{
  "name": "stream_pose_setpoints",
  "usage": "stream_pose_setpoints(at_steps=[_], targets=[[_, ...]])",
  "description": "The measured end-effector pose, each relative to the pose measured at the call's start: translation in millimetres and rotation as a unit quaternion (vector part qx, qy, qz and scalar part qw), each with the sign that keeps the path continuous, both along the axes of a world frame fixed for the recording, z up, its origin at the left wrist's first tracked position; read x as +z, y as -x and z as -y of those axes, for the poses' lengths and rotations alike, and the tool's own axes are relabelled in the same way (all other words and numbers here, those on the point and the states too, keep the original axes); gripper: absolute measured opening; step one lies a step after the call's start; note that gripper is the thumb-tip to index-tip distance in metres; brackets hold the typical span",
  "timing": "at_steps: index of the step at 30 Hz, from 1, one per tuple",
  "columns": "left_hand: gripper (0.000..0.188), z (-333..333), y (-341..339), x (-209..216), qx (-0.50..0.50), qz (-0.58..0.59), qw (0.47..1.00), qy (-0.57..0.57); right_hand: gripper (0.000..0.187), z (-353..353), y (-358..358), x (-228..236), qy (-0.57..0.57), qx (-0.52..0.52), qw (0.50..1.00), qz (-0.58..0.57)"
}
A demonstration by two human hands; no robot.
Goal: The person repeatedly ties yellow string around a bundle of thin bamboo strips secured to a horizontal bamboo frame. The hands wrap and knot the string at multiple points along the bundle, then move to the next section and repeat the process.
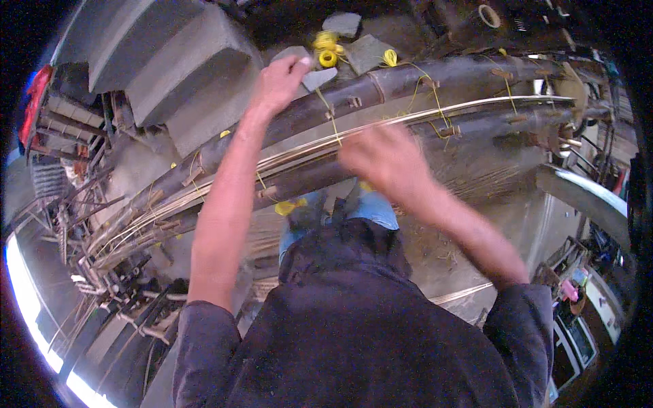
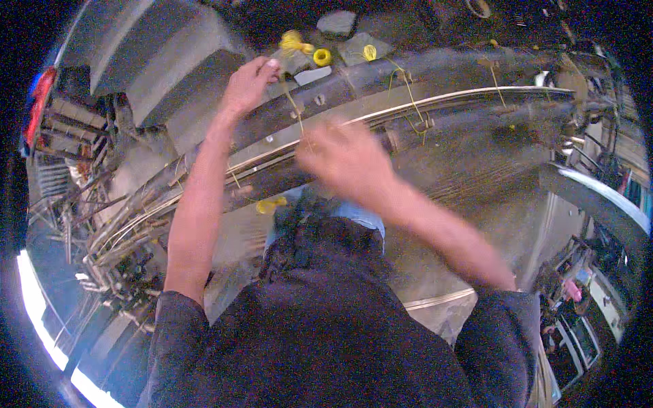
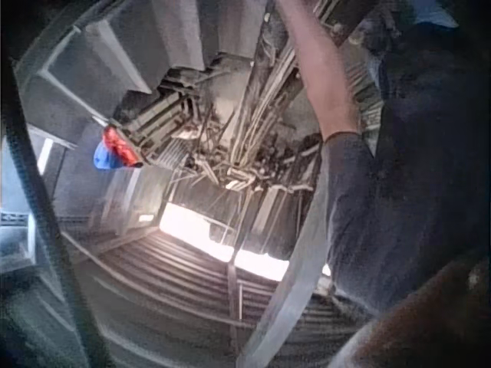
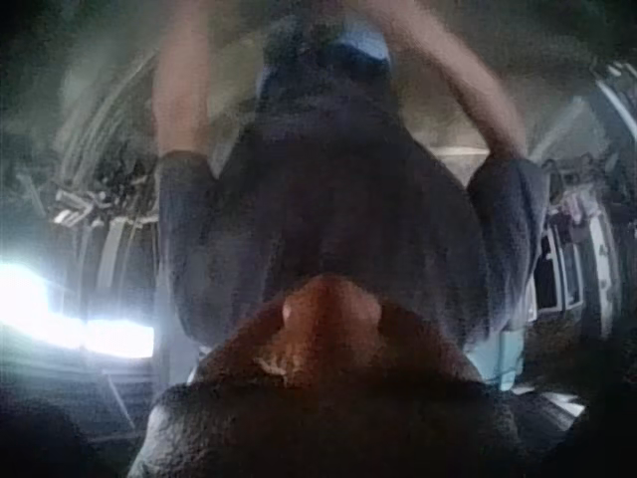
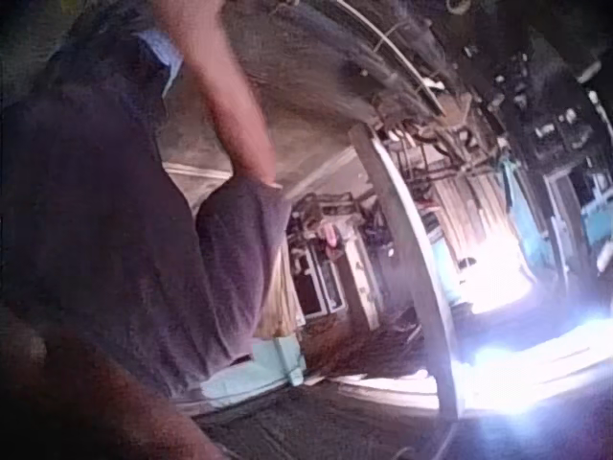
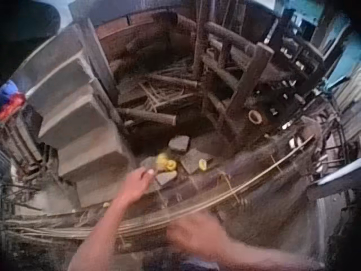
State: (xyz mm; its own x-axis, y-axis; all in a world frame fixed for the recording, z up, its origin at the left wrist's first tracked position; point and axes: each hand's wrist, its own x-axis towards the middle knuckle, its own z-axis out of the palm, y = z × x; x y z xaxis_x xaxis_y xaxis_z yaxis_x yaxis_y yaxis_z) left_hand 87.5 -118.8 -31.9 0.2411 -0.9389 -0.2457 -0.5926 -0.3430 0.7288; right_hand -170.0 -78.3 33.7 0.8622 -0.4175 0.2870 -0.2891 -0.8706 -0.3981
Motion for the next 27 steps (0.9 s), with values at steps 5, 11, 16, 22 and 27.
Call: stream_pose_setpoints(at_steps=[5, 11, 16, 22, 27], targets=[[0.033, -59, -74, 33, -0.006, -0.055, 0.994, 0.093, 0.019, 36, -30, 27, 0.145, -0.027, 0.971, -0.187], [0.024, -225, -169, 55, 0.15, -0.137, 0.967, 0.157, 0.014, -54, 18, 47, 0.042, -0.21, 0.947, -0.241], [0.022, -276, -186, 60, 0.198, -0.192, 0.949, 0.154, 0.014, -14, -19, 19, 0.026, -0.3, 0.938, -0.173], [0.019, -277, -179, 83, 0.169, -0.229, 0.944, 0.166, 0.012, -1, -28, -20, -0.037, -0.263, 0.952, -0.152], [0.02, -293, -177, 77, 0.18, -0.151, 0.961, 0.147, 0.004, -59, -50, -13, 0.03, -0.316, 0.947, 0.05]])
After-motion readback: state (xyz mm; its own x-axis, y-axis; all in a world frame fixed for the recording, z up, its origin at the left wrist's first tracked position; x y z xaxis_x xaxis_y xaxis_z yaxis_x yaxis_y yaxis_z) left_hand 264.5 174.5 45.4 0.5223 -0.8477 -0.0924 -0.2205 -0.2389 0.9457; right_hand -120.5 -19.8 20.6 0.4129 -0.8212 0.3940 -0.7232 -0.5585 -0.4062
